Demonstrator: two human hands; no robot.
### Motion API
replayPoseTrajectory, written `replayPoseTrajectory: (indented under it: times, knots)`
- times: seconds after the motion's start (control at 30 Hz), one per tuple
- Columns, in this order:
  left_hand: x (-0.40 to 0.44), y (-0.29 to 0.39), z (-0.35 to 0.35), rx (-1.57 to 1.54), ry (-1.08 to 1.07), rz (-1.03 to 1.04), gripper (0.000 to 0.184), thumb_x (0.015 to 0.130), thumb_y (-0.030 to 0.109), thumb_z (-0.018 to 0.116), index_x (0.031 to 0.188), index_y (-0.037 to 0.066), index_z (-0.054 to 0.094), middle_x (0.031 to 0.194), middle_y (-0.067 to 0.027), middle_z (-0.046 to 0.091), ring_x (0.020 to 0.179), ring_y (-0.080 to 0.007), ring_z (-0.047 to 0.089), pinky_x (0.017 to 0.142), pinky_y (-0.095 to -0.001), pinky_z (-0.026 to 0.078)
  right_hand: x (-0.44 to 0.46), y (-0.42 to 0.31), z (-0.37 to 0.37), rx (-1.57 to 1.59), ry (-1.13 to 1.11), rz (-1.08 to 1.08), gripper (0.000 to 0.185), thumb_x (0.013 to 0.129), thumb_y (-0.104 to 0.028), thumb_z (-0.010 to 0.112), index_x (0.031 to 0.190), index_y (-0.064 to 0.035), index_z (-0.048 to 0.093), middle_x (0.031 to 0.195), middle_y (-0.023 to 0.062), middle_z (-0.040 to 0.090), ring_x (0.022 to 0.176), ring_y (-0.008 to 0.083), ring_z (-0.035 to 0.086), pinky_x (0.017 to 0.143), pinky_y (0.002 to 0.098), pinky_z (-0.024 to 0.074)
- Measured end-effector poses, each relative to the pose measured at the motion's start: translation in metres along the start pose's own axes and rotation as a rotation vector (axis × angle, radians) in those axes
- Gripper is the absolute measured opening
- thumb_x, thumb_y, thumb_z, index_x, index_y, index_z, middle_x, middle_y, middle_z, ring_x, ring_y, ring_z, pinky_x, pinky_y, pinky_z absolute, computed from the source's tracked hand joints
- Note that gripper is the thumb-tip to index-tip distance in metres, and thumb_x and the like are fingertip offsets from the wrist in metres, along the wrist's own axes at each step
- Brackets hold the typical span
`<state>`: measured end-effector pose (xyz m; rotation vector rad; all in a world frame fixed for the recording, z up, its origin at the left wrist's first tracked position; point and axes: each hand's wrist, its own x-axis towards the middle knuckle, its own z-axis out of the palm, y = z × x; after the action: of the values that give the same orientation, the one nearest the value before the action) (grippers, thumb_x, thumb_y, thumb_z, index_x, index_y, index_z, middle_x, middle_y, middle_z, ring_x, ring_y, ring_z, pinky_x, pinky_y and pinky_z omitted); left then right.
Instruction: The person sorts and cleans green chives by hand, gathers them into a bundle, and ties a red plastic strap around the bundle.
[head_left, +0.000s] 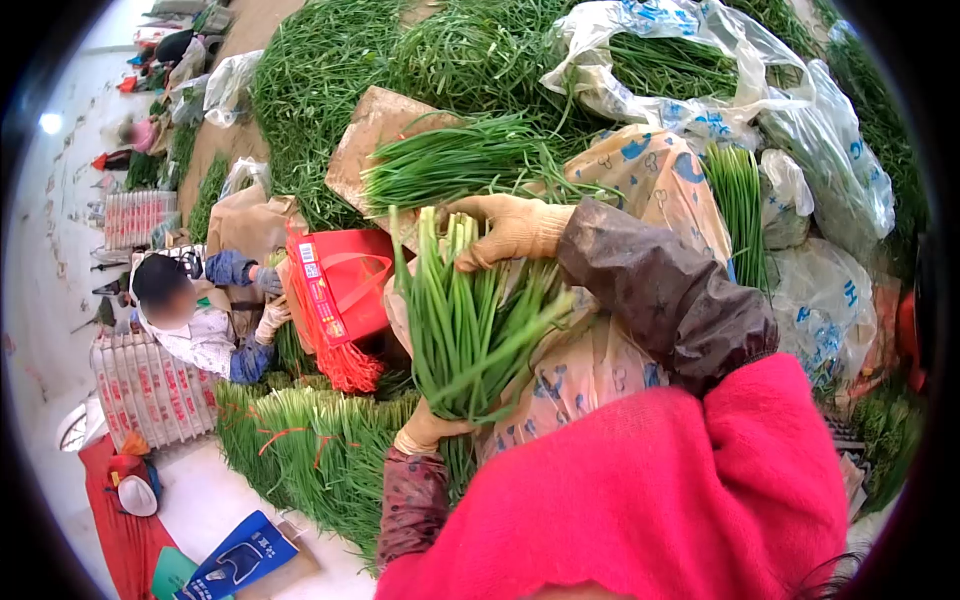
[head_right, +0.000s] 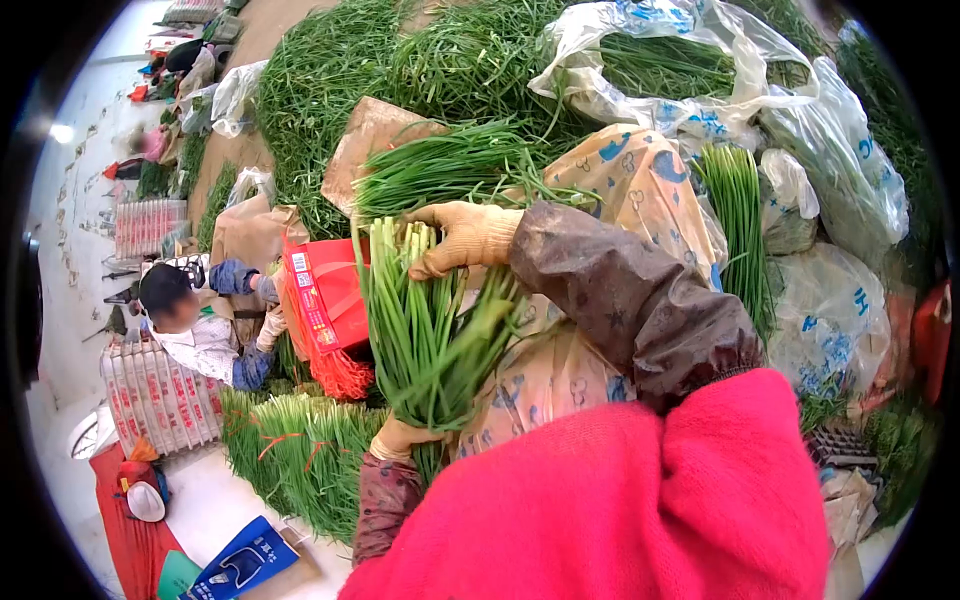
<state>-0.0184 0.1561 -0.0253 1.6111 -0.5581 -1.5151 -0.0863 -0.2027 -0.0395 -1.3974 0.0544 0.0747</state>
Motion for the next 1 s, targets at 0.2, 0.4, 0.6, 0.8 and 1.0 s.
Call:
replayPoseTrajectory:
  times: [0.2,0.4,0.6,0.8,1.0]
  knots:
    - [-0.004,-0.002,0.027,-0.533,0.054,-0.173,0.078,0.062,-0.01,0.074,0.134,0.001,0.046,0.129,-0.0115,0.054,0.12,-0.0248,0.05,0.104,-0.0375,0.037,-0.017,-0.002,-0.005,-0.051,0.009,0.229,0.068,0.075,-0.022,0.073,0.137,-0.013,0.046,0.107,0.0075,0.061,0.09,0.0132,0.057,0.078,0.0289,0.0479]
    - [0.005,-0.007,0.025,-0.541,-0.012,-0.077,0.074,0.063,-0.008,0.074,0.132,0.0,0.048,0.129,-0.011,0.055,0.119,-0.0248,0.051,0.104,-0.0379,0.037,0.006,-0.001,-0.016,-0.28,0.499,0.143,0.036,0.087,-0.029,0.06,0.115,-0.0062,0.063,0.096,0.0073,0.069,0.086,0.0161,0.064,0.078,0.0284,0.0495]
    - [0.002,-0.011,0.023,-0.466,-0.009,-0.102,0.075,0.063,-0.007,0.074,0.132,0.0,0.047,0.129,-0.0116,0.054,0.117,-0.0253,0.052,0.102,-0.0383,0.039,0.005,-0.007,-0.063,-0.107,0.868,0.025,0.025,0.094,-0.029,0.056,0.108,-0.0117,0.068,0.087,0.0025,0.069,0.077,0.0114,0.061,0.068,0.0248,0.0495]
    - [0.008,0.01,0.031,-0.61,0.019,-0.045,0.06,0.066,0.009,0.074,0.12,-0.007,0.054,0.114,-0.0186,0.062,0.075,-0.0235,0.063,0.068,-0.0349,0.05,-0.048,-0.054,-0.074,-0.211,0.669,0.06,0.027,0.093,-0.028,0.058,0.107,-0.0068,0.066,0.087,0.0035,0.066,0.066,0.0088,0.058,0.064,0.0214,0.0495]
    - [0.011,0.019,0.039,-0.553,0.227,-0.026,0.049,0.066,0.009,0.071,0.111,-0.006,0.058,0.087,-0.0137,0.065,0.063,-0.0223,0.059,0.057,-0.0319,0.047,-0.051,-0.057,0.029,-0.97,0.207,0.171,0.053,0.077,-0.045,0.069,0.11,-0.0073,0.051,0.074,0.0171,0.064,0.071,0.037,0.064,0.063,0.0446,0.0499]
